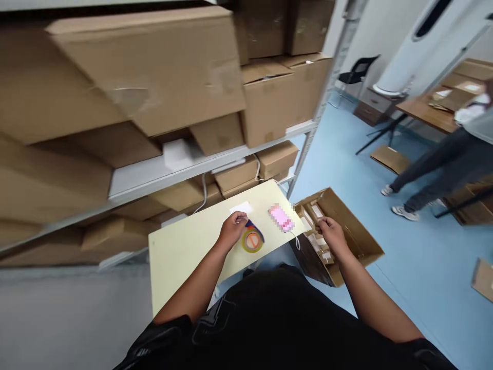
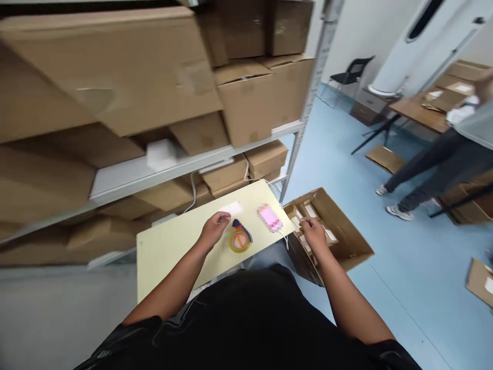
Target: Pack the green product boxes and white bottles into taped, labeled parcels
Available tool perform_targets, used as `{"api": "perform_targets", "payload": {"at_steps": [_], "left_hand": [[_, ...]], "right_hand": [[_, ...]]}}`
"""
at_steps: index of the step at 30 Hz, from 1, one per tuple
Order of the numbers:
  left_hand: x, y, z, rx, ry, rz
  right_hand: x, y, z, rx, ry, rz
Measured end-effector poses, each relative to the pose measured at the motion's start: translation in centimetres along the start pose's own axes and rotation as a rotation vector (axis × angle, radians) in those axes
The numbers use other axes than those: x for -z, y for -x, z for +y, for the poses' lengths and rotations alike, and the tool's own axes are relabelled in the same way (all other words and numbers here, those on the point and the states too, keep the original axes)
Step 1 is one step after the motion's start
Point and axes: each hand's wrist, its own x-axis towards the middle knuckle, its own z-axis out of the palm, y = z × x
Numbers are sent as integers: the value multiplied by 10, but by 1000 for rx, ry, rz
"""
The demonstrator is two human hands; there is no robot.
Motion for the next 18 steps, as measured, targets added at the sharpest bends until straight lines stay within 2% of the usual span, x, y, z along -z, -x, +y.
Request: {"api": "perform_targets", "payload": {"at_steps": [3,7,12,15,18], "left_hand": [[25,42,-20,73,38,165],[32,110,-40,192,102,429],[6,216,-63,361,210,766],[-12,286,-71,437,255,955],[-28,359,-77,496,282,1134]], "right_hand": [[-43,-11,-39,68,-49,-198],[-95,-21,-75,148,-3,-476],[-152,-3,-89,190,113,-837],[-182,30,-85,232,154,-1013],[-208,76,-78,227,215,-1156]]}}
